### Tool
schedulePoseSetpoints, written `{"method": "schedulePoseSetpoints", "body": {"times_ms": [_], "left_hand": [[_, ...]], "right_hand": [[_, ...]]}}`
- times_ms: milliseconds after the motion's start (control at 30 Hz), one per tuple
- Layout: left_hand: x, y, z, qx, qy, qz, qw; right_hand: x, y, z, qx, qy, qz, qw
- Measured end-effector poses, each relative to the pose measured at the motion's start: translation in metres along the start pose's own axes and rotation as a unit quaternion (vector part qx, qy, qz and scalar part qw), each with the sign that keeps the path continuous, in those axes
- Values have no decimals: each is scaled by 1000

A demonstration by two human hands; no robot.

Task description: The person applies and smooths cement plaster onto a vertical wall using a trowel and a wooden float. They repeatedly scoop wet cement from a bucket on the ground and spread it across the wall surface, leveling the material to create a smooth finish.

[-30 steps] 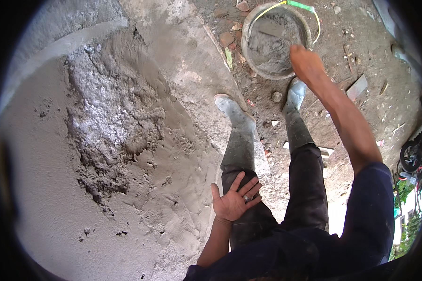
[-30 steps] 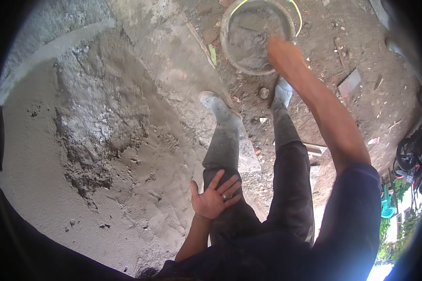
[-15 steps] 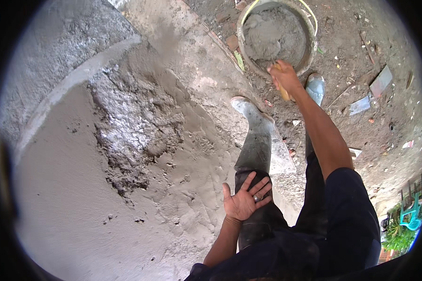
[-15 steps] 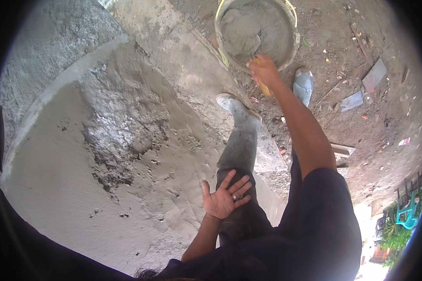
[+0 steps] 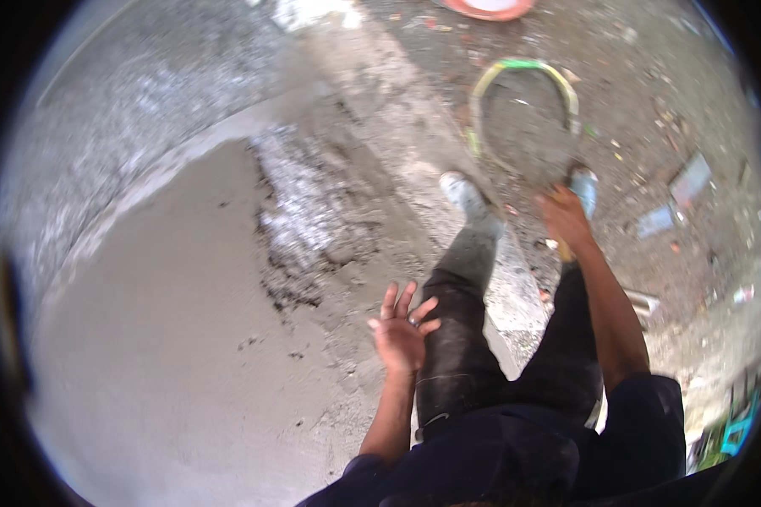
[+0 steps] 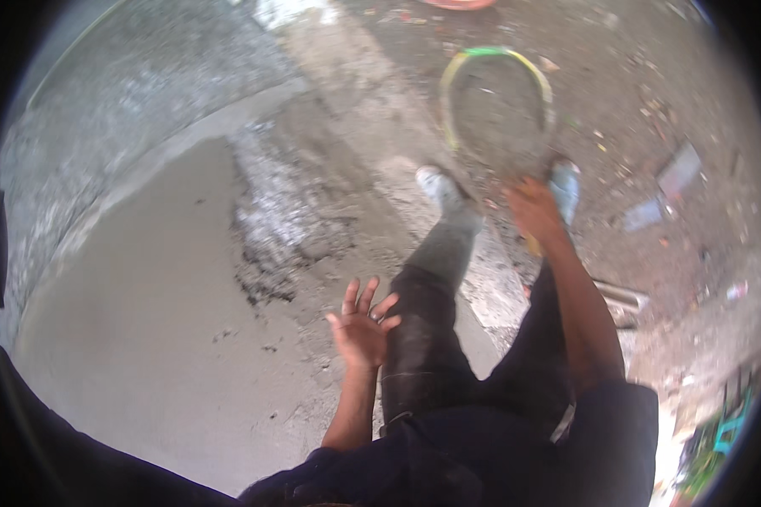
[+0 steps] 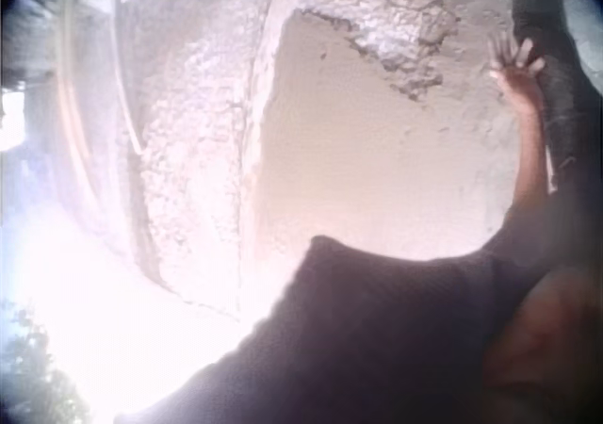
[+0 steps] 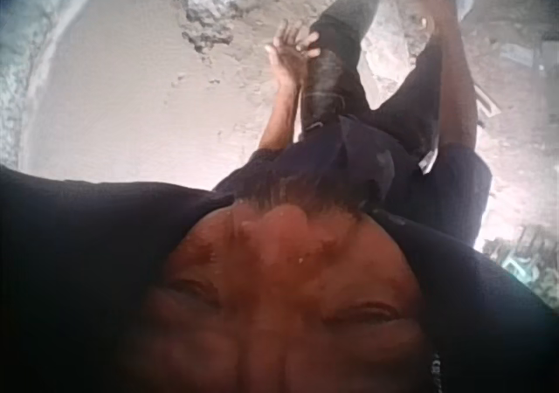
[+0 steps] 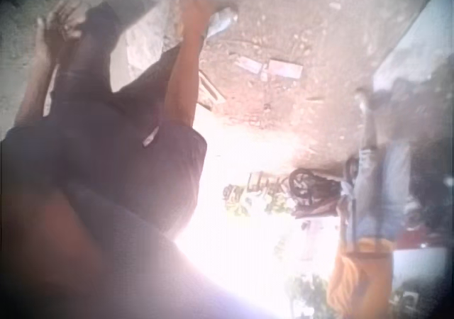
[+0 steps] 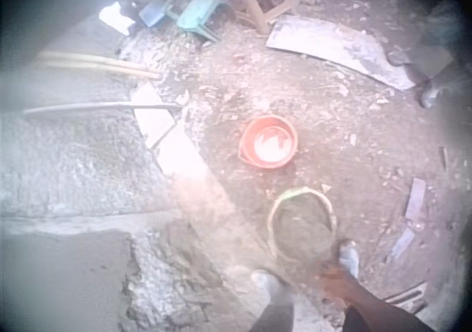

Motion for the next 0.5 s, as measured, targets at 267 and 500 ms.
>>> {"method": "schedulePoseSetpoints", "body": {"times_ms": [267, 500], "left_hand": [[3, -81, -10, 335, -613, -27, 715], [-23, -142, -36, 230, -683, 9, 693]], "right_hand": [[63, 54, 134, -121, -9, -115, 986], [363, -31, 138, -182, 77, -299, 934]]}}
Point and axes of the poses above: each hand's wrist, its own y-axis away from the middle knuckle, its own x-axis out of the palm, z = x × y, the point moved 6 cm from there along -y, towards the middle knuckle, and after that the axes turned 8 degrees about -z, right-handed, at the moved point
